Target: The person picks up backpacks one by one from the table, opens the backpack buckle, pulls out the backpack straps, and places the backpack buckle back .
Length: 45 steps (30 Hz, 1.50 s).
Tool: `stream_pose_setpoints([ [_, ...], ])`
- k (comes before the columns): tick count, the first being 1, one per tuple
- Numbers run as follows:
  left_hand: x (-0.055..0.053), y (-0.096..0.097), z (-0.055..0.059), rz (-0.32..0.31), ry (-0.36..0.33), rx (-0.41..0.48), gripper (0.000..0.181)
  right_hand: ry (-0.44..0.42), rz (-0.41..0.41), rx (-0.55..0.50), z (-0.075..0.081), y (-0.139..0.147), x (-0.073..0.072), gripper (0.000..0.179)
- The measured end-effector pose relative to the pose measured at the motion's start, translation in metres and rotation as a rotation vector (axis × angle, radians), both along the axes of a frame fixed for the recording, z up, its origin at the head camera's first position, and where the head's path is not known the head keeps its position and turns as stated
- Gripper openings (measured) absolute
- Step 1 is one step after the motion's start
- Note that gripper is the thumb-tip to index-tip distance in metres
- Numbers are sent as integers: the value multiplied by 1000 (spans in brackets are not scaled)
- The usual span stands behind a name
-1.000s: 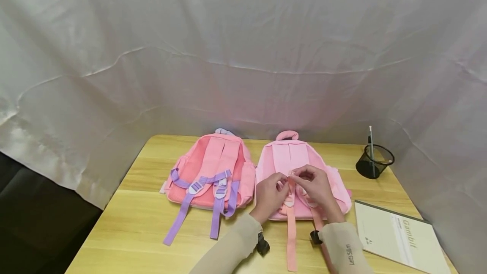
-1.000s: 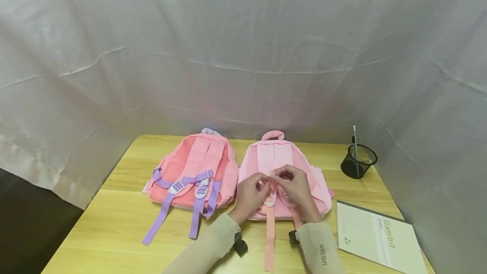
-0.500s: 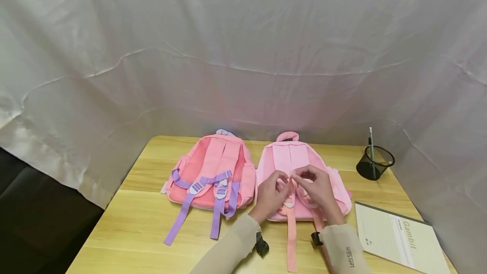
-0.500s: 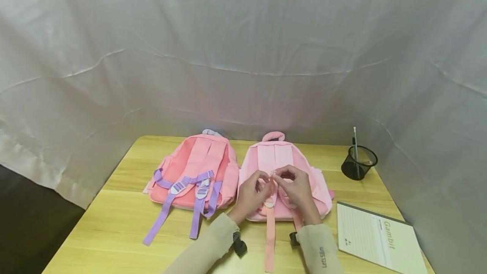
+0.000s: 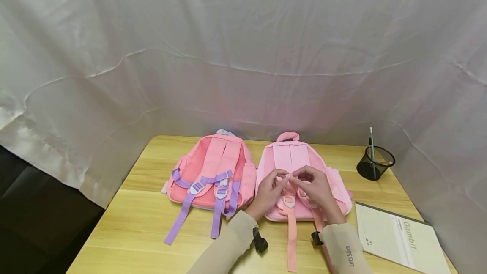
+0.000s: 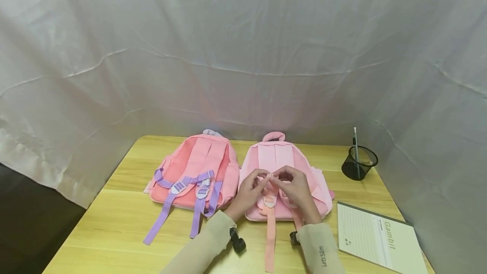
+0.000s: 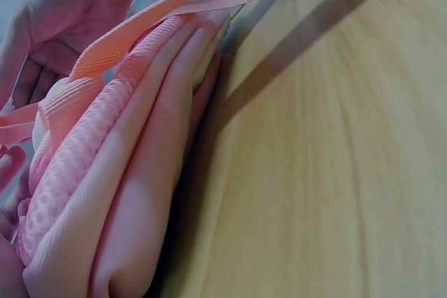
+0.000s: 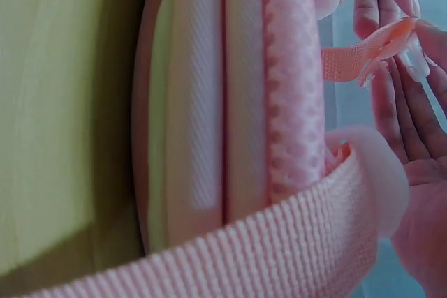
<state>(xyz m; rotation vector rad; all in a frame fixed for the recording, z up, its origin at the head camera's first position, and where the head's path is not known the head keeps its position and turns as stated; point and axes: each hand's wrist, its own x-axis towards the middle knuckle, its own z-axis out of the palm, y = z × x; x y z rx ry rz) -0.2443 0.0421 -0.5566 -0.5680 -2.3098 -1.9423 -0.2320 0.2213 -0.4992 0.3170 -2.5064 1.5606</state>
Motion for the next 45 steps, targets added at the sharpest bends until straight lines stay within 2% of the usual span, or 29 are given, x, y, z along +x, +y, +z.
stream_pose_setpoints([
  [5, -2, -1, 0, -33, -58, 90, 22, -18, 34, -58, -15, 5, -8, 22],
  [9, -2, -3, 0, -44, -106, 187, 21, -104, 58, -83, -18, 5, -8, 35],
  [13, -1, -4, 0, -43, -137, 229, 21, -178, 47, -68, -19, 4, -6, 40],
  [21, -1, -3, -1, -46, -132, 231, 20, -119, -2, -66, -24, 6, -7, 36],
  [27, -1, -3, -2, -51, -128, 193, 20, -107, -6, -87, -22, 3, -6, 38],
  [34, 0, -4, 0, -50, -124, 181, 20, -121, 6, -112, -20, -1, -10, 47],
  [42, 1, -4, -1, -32, -145, 215, 22, -143, 20, -122, -23, 6, -7, 43],
  [45, 1, -4, -1, -22, -139, 202, 21, -149, 17, -126, -24, 8, -6, 42],
])
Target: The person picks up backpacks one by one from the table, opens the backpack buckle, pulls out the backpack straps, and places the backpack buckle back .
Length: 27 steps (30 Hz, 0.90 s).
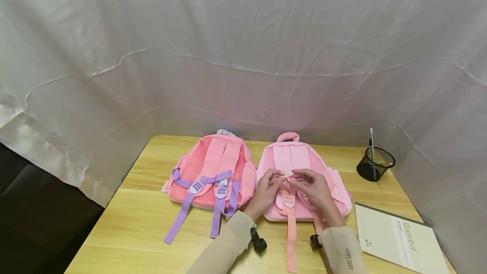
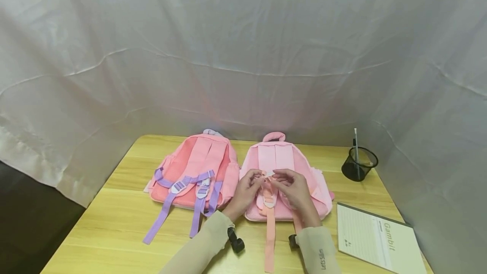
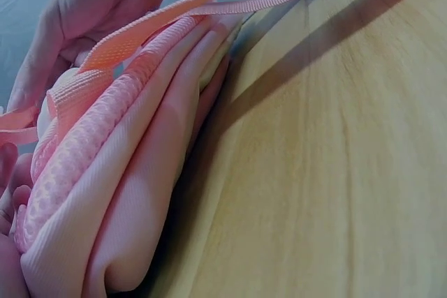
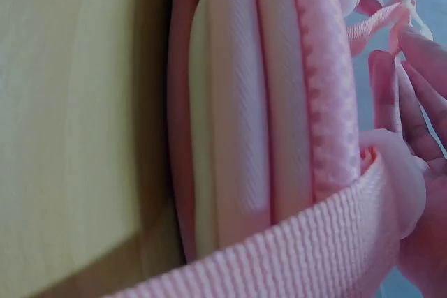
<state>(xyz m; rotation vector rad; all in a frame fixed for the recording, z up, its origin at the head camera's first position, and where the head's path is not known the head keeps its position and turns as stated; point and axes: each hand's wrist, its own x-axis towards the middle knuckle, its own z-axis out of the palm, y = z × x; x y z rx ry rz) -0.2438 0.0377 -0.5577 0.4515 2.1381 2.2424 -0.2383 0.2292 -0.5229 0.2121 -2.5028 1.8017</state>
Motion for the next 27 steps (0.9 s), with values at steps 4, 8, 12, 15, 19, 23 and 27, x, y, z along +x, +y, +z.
stream_pose_setpoints([
  [4, 0, 0, 0, -2, -2, -49, 21, -3, -11, 0, 0, -2, -1, 44],
  [8, 1, 0, -1, -7, -9, -61, 23, -11, -21, -7, 1, -7, -2, 45],
  [12, 1, 1, -3, -3, -8, -43, 22, -29, -33, -26, 1, -10, -2, 47],
  [15, 1, 1, -3, 1, -8, -29, 21, -39, -46, -42, 1, -9, -2, 49],
  [19, 1, 0, -3, 3, -1, -35, 23, -20, -43, -58, -2, -6, -2, 49],
  [23, 1, 0, -3, 14, 8, -64, 23, 5, -26, -84, -2, -7, -4, 49],
  [27, 2, 1, -3, 21, -4, -87, 20, 9, -22, -100, -1, -10, -5, 49],
])
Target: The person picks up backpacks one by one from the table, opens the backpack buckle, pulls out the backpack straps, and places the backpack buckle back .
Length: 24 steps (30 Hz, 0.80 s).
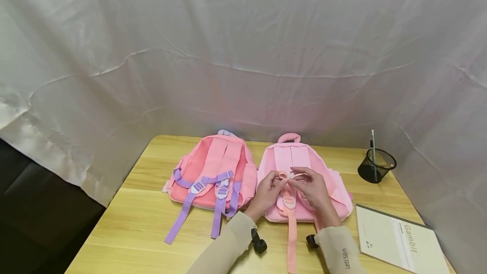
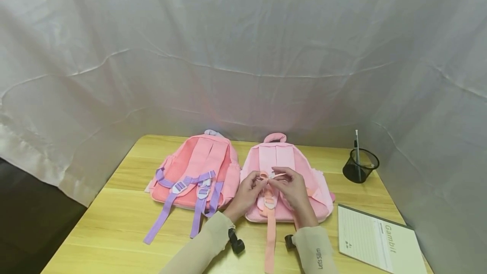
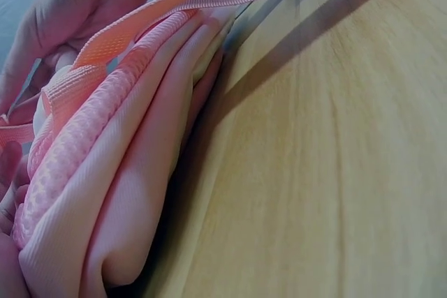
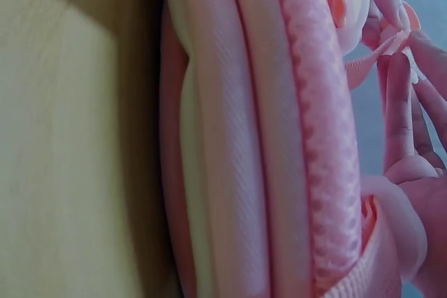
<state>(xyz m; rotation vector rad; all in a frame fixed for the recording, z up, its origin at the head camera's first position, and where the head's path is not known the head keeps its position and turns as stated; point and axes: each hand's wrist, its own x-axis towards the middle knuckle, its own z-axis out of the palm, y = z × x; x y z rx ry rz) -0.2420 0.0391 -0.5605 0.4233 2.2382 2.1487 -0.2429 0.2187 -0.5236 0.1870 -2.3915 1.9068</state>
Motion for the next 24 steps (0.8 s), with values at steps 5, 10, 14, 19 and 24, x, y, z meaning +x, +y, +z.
stream_pose_setpoints([
  [5, -1, -1, -2, -6, 27, -37, 21, 24, -2, 46, 1, -3, 0, 40],
  [10, -3, -1, -1, -6, 40, -44, 24, 37, -19, 81, 3, -3, 1, 35],
  [14, -4, 0, 0, 14, 52, -79, 24, 28, -46, 35, 5, -4, 0, 34],
  [19, -1, 1, 1, 34, 111, -288, 15, -8, -64, 9, 6, -5, 1, 35],
  [24, 2, 2, 3, 46, 140, -330, 10, -8, -56, 36, 5, -6, 4, 35],
])
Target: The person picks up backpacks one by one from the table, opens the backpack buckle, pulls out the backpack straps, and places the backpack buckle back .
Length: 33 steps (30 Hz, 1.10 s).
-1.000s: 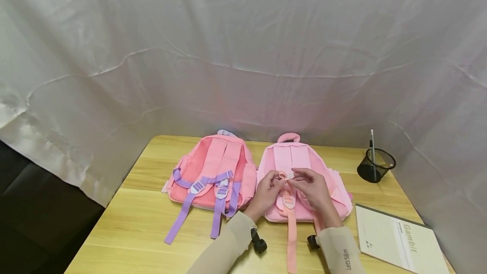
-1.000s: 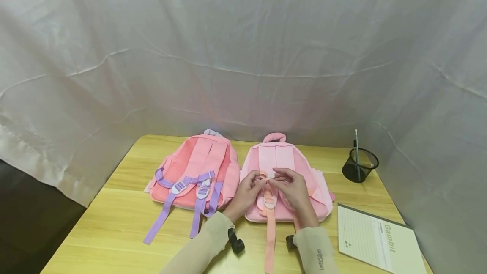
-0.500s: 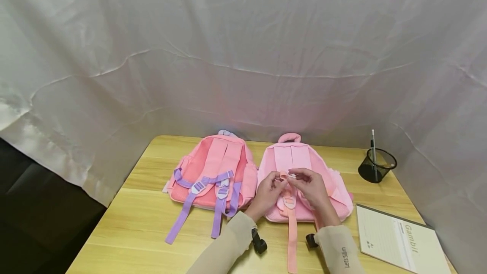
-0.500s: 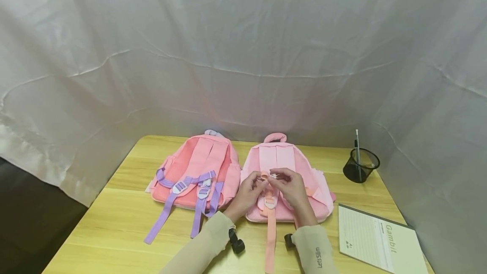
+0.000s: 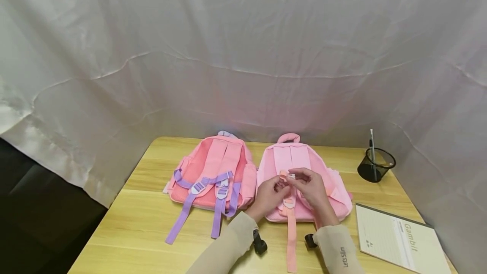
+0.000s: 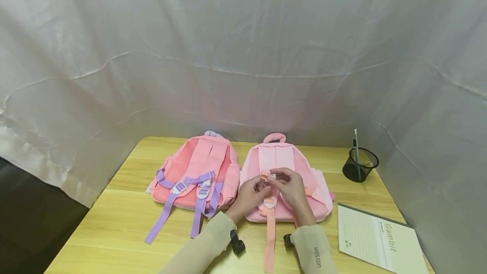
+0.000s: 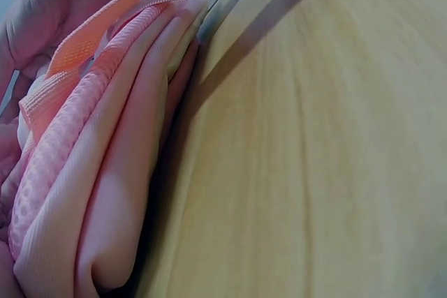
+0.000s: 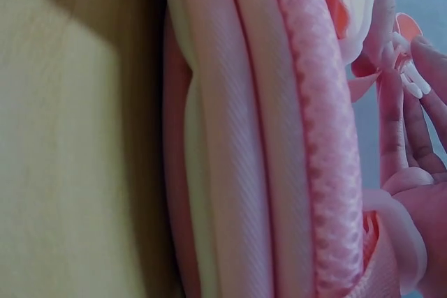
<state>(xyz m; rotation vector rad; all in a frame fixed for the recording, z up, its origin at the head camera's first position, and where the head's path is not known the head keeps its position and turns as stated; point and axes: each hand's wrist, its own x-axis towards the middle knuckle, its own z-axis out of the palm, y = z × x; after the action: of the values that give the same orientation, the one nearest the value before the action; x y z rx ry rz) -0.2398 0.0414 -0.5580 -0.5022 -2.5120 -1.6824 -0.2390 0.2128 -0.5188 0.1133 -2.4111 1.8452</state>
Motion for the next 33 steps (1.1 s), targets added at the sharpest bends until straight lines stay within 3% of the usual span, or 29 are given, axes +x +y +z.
stream_pose_setpoints([
  [9, 0, 1, -4, 7, 63, 23, 5, 32, -11, -16, -5, 0, -1, 30],
  [14, 0, 0, -2, -1, 75, -23, 4, 56, -46, -6, -1, -3, -1, 29],
  [18, 1, 0, 0, -25, 88, -74, 3, 91, -96, -83, 7, -6, -1, 29],
  [23, 1, 0, -2, -40, 84, -68, 4, 152, -115, -202, 18, -8, -1, 28],
  [33, 1, 1, -2, -4, 69, -77, 14, 138, -90, -165, 16, -3, 1, 28],
])
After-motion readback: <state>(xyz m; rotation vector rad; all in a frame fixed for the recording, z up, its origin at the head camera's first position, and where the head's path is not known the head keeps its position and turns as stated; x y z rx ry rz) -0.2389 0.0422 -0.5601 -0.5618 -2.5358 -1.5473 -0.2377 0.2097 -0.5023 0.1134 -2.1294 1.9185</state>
